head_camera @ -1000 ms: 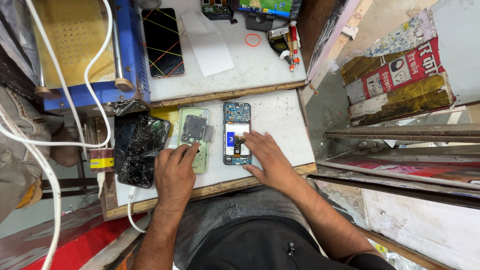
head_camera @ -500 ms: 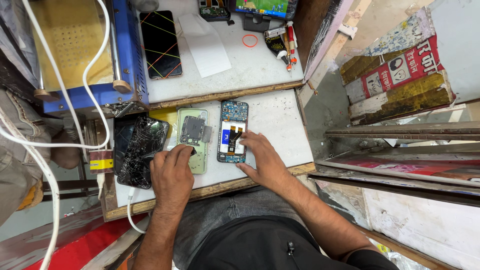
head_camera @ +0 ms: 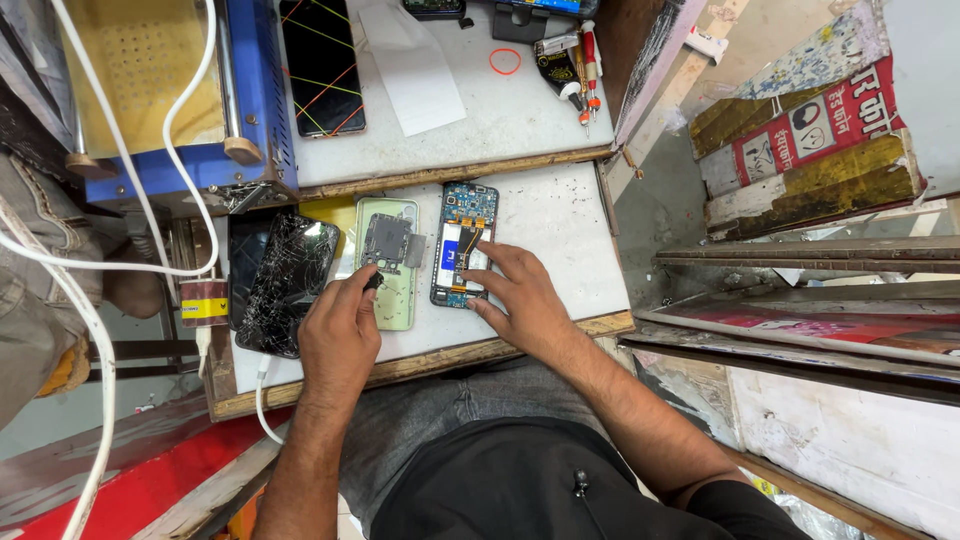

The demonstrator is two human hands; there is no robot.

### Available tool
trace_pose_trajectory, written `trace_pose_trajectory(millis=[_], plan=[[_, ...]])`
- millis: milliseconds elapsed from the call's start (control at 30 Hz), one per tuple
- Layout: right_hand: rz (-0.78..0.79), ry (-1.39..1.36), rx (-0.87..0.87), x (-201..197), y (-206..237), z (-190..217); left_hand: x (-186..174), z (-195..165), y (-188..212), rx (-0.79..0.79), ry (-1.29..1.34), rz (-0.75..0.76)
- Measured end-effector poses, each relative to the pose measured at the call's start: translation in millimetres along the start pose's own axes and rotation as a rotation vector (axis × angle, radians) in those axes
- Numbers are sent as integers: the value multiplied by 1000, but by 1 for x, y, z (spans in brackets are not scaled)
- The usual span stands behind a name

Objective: The person handles a cracked smartphone, connects a charging cable, and then works on a disassembled phone chassis. They use a red-handled screwdriver to remove screws from the motherboard area and manipulate internal components on the workbench.

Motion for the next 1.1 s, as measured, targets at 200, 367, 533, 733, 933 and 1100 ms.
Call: trace_pose_trajectory(millis=[200,367,533,733,933,1100], plan=[[53,-32,-53,-9,0,-4,-4,-5,-7,-43,64,54],[77,-35,-41,-6,1,-7,1,1,-8,-117,133,97],[30,-22,-44,0,5,-11,3,2,-8,-50,81,151],[-36,-79,-86,-3,10,-9,2,-4,-8,67,-10,77],[-64,-84,-100,-8,10,-5,9,-15,-2,184,19,122],[-67,-160,-111,-10,9,-8,31,-38,2,283,15,226]])
Point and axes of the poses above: each hand's wrist, its own y-axis away from the middle knuckle, its own x-axis out of the palm, z = x × y, the point moved 2 cm from there along -y, towards the middle knuckle, and after that the axes turned 2 degrees about y, right-handed, at the moved point
